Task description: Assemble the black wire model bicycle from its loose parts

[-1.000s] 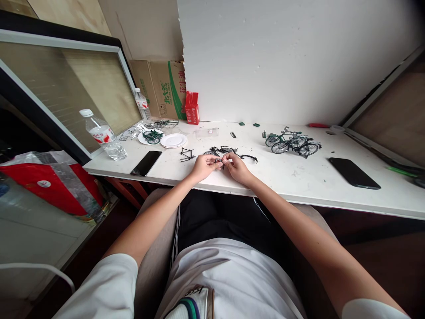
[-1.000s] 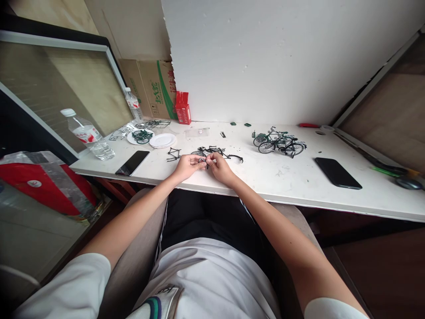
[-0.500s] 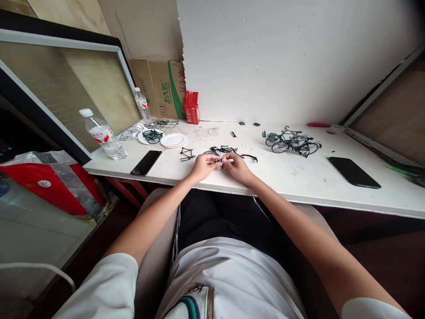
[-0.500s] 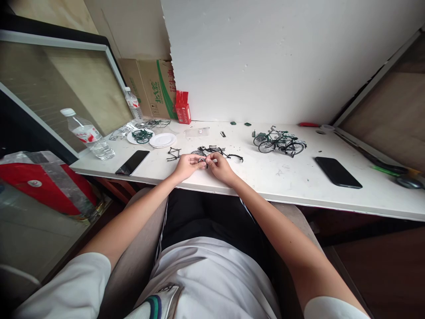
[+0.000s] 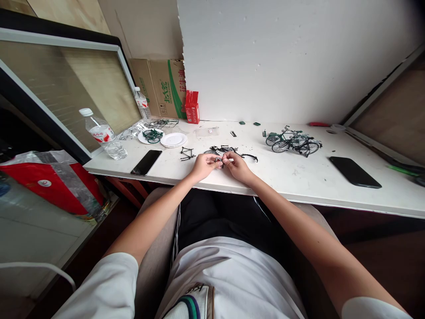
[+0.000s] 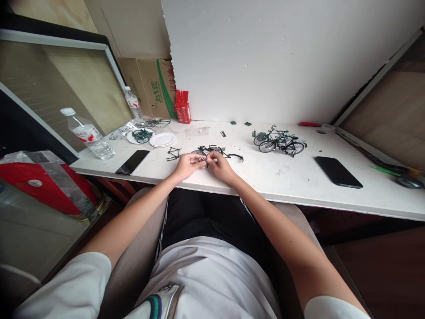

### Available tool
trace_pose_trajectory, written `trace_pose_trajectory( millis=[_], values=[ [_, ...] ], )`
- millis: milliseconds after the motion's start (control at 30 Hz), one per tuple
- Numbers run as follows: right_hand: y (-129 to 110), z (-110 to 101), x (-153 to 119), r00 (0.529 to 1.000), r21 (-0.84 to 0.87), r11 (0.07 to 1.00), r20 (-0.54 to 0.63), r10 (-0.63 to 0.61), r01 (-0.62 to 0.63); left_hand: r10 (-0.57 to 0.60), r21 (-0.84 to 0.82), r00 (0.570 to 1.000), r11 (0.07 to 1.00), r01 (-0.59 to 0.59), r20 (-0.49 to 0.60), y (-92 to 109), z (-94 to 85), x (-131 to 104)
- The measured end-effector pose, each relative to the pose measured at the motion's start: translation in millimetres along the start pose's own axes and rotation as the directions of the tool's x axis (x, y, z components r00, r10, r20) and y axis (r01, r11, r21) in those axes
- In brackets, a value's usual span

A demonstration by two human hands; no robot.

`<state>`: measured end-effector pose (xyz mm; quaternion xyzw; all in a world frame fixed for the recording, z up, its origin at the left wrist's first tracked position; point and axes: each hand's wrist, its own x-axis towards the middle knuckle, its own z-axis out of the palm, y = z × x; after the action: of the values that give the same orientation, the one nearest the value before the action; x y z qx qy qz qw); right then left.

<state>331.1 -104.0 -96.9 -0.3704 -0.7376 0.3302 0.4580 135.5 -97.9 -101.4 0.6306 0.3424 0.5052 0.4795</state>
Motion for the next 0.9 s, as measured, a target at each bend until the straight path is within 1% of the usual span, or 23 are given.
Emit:
trace_pose_trajectory(
  millis=[233,567,800,900],
  values=[
    [-0.1,-0.5,-1.2,1.000,-0.017,1.000,0.001,-0.012,0.012,-0.008,0.002,1.000,1.000,0.008,0.005,-0.1,0.5,-0.2],
    [6.4,0.2,-0.3,0.999,-0.027,0.999,-0.013,0.035,-0.036,0.031,0.073,0.999,0.997,-0.030,-0.012,3.0,2.2,-2.4],
    [0.8,-2.0,-1.8,0.996,0.027,0.996,0.009,0.088,-0.088,0.037,0.092,0.999,0.995,-0.036,-0.007,5.0,2.4,-4.3],
    [-0.6,-2.3,-2.0,0.997,0.023,0.996,0.013,0.080,-0.080,0.041,0.094,0.999,0.995,-0.040,-0.008,5.2,2.6,-4.5]
  ],
)
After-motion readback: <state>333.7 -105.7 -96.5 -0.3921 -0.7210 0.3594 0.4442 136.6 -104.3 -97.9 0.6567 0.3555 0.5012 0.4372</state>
